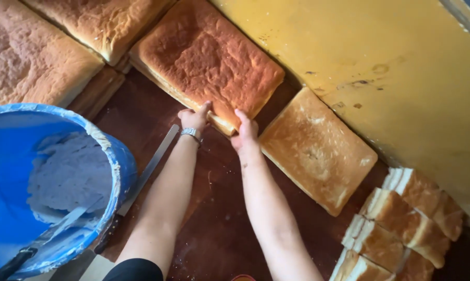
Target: The person places a large rectangular bread slab on the worktable, scoops white cream filling from a blue bucket with a spatula, spreads the filling across the cut face of the bread, and stacks the filled slab with other prepared slabs, repeating the process.
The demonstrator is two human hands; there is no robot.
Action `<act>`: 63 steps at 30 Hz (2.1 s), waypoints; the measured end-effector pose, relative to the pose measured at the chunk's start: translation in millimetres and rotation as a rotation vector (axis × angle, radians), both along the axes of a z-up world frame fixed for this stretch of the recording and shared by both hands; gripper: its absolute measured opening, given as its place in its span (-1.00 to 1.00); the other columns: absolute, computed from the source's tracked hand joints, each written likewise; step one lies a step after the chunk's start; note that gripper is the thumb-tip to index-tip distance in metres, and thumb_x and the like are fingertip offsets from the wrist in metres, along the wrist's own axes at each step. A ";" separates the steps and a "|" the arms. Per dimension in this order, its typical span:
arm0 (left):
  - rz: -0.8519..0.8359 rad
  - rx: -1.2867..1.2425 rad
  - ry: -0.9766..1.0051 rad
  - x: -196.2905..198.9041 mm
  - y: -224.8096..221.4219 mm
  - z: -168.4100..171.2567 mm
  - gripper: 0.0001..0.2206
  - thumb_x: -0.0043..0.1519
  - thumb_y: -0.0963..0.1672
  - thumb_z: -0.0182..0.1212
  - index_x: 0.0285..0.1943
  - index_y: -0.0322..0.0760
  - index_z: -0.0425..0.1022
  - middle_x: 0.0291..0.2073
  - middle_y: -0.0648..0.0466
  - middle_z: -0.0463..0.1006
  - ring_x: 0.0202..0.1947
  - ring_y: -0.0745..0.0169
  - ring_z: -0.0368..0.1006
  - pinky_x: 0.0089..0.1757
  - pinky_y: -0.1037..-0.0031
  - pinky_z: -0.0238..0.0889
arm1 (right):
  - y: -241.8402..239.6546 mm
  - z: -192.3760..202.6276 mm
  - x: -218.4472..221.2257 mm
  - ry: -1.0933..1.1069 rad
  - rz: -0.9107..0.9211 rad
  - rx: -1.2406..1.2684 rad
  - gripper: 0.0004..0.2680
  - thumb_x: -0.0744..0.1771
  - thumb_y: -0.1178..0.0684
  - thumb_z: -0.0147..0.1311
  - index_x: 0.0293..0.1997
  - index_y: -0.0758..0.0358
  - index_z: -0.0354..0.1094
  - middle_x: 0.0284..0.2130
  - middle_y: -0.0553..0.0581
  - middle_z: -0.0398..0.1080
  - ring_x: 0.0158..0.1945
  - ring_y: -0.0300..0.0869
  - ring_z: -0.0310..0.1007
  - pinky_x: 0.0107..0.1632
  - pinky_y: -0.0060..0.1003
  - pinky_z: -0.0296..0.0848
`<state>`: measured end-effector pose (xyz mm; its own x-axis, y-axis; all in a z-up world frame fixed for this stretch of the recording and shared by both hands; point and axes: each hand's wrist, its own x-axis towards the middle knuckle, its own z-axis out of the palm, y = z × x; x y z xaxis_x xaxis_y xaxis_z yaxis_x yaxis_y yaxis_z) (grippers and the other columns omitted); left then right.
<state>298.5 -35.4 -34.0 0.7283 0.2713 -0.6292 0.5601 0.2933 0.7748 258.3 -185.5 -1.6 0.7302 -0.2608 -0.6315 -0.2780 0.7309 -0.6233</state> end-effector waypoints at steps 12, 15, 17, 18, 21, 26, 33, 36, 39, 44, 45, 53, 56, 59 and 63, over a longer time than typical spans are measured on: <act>-0.395 -0.179 -0.012 -188.1 77.7 62.9 -0.74 0.18 -0.07 0.36 -0.09 -0.33 0.54 -0.40 0.01 0.61 -0.50 0.24 0.49 -0.49 0.44 0.35 | 56.7 91.1 -234.6 -0.290 0.018 -0.018 -0.55 0.29 0.16 0.18 0.34 0.31 0.16 0.16 0.16 0.36 0.20 -0.02 0.40 0.22 -0.03 0.45; -0.327 -0.385 0.165 -264.7 100.1 60.9 -0.77 0.20 -0.08 0.33 -0.10 -0.32 0.50 -0.41 0.06 0.59 -0.46 0.23 0.50 -0.44 0.39 0.40 | 51.3 78.3 -340.8 -0.193 -0.012 -0.008 -0.56 0.27 0.18 0.18 0.30 0.26 0.17 0.11 0.14 0.38 0.15 -0.04 0.43 0.17 -0.03 0.49; -0.115 -0.600 0.258 -301.8 116.4 51.3 -0.80 0.18 -0.13 0.30 -0.10 -0.30 0.46 -0.39 0.11 0.60 -0.40 0.26 0.59 -0.37 0.36 0.54 | 42.9 64.1 -410.4 -0.139 -0.037 -0.003 -0.57 0.26 0.20 0.19 0.28 0.25 0.19 0.07 0.15 0.39 0.11 -0.04 0.44 0.13 -0.02 0.50; 0.023 -0.525 0.316 -314.9 126.1 40.1 -0.77 0.18 -0.09 0.33 -0.08 -0.29 0.47 -0.39 0.09 0.56 -0.43 0.26 0.50 -0.41 0.37 0.48 | 37.6 58.6 -443.7 -0.096 -0.050 0.005 -0.58 0.25 0.21 0.18 0.25 0.27 0.22 0.04 0.17 0.41 0.07 -0.01 0.47 0.08 0.00 0.52; -0.005 -0.254 0.313 -349.3 148.2 16.9 -0.66 0.16 -0.06 0.39 -0.02 -0.34 0.44 -0.32 -0.01 0.53 -0.39 0.14 0.44 -0.40 0.30 0.40 | 12.2 17.1 -538.5 -0.022 -0.058 0.009 -0.62 0.24 0.22 0.17 0.20 0.35 0.27 -0.02 0.25 0.45 -0.01 0.06 0.50 0.00 0.03 0.54; -0.342 -0.019 0.201 -406.5 151.8 4.8 -0.34 0.04 -0.07 0.50 0.24 -0.38 0.21 -0.15 -0.30 0.52 -0.25 -0.14 0.43 -0.26 0.05 0.33 | -19.5 -7.9 -627.9 0.138 -0.132 -0.093 -0.68 0.26 0.23 0.13 0.13 0.48 0.34 -0.02 0.35 0.47 -0.03 0.14 0.52 -0.01 0.01 0.54; -0.831 0.734 -0.121 -445.8 148.3 -13.0 -0.17 -0.05 0.07 0.53 0.43 -0.09 0.25 0.15 -0.42 0.36 0.16 -0.35 0.33 0.14 0.10 0.29 | -16.8 -16.6 -656.0 0.144 -0.220 -0.376 -0.66 0.29 0.25 0.07 0.21 0.31 0.23 0.03 0.19 0.45 0.07 -0.04 0.47 0.10 -0.12 0.46; -0.947 0.771 -0.110 -446.2 161.8 -35.8 -0.23 -0.01 0.14 0.48 0.36 -0.16 0.33 0.15 -0.42 0.38 0.22 -0.38 0.28 0.17 0.09 0.26 | -16.3 -50.9 -674.1 0.112 -0.315 -0.294 -0.65 0.28 0.26 0.11 0.21 0.31 0.20 0.01 0.21 0.46 0.06 -0.04 0.48 0.11 -0.14 0.46; -1.096 0.893 -0.035 -446.4 164.3 9.4 -0.26 0.03 0.16 0.47 0.32 -0.22 0.37 0.12 -0.45 0.37 0.27 -0.42 0.19 0.18 0.08 0.21 | -10.6 -54.7 -684.4 0.218 -0.231 -0.502 -0.66 0.29 0.22 0.19 0.18 0.33 0.24 0.00 0.25 0.47 0.04 -0.02 0.49 0.11 -0.15 0.47; -1.116 1.104 -0.371 -443.9 150.1 40.2 -0.42 0.03 0.10 0.47 0.12 -0.28 0.49 -0.06 -0.28 0.55 0.20 -0.27 0.33 0.16 0.11 0.28 | -31.4 -14.3 -665.2 0.691 0.076 -0.953 -0.63 0.29 0.10 0.28 0.18 0.31 0.27 -0.03 0.23 0.46 -0.01 -0.04 0.49 0.07 -0.13 0.48; -1.040 0.745 -0.224 -435.3 139.3 43.2 -0.38 0.03 0.03 0.42 0.21 -0.39 0.41 -0.12 -0.24 0.59 -0.02 -0.18 0.48 -0.04 0.16 0.39 | -49.3 -27.7 -666.0 0.546 0.086 -0.835 -0.59 0.27 0.13 0.28 0.22 0.28 0.24 -0.07 0.18 0.48 -0.04 -0.08 0.48 0.05 -0.15 0.49; -0.570 -1.001 -0.342 -302.4 43.6 156.1 -0.80 0.37 -0.15 0.33 -0.10 -0.20 0.32 -0.33 0.14 0.40 -0.37 0.25 0.36 -0.26 0.31 0.35 | -86.6 212.8 -526.5 -0.430 -0.634 0.063 -0.71 0.36 -0.09 -0.03 0.04 0.35 0.36 -0.15 0.21 0.48 -0.10 -0.05 0.52 -0.06 -0.27 0.54; -0.506 -0.925 -0.220 -293.4 27.7 204.5 -0.71 0.12 -0.08 0.18 0.03 -0.03 0.39 -0.02 0.09 0.62 -0.06 0.11 0.63 -0.08 0.25 0.51 | -110.4 179.4 -522.6 -0.558 -0.709 0.071 -0.71 0.32 -0.07 -0.04 0.02 0.32 0.35 -0.10 0.17 0.51 -0.05 -0.05 0.53 -0.06 -0.15 0.55; -0.932 0.010 -0.452 -300.4 31.5 133.2 -0.49 0.21 -0.02 0.32 0.33 -0.17 0.31 0.30 -0.16 0.39 0.20 -0.05 0.39 0.14 0.05 0.31 | -137.8 31.3 -565.4 0.056 -0.314 -0.588 -0.86 0.34 0.05 0.11 -0.05 0.16 0.37 -0.25 0.05 0.49 -0.21 -0.16 0.47 -0.17 -0.22 0.49; -1.569 0.994 -0.421 -361.8 73.3 89.4 -0.25 0.25 0.11 0.14 0.57 -0.03 -0.15 0.59 -0.04 -0.27 0.53 -0.24 -0.28 0.37 -0.04 -0.13 | -125.7 -92.9 -605.1 0.665 0.361 -1.281 -0.76 0.31 0.00 0.30 -0.21 0.36 0.34 -0.33 0.28 0.46 -0.24 -0.02 0.43 -0.15 -0.08 0.46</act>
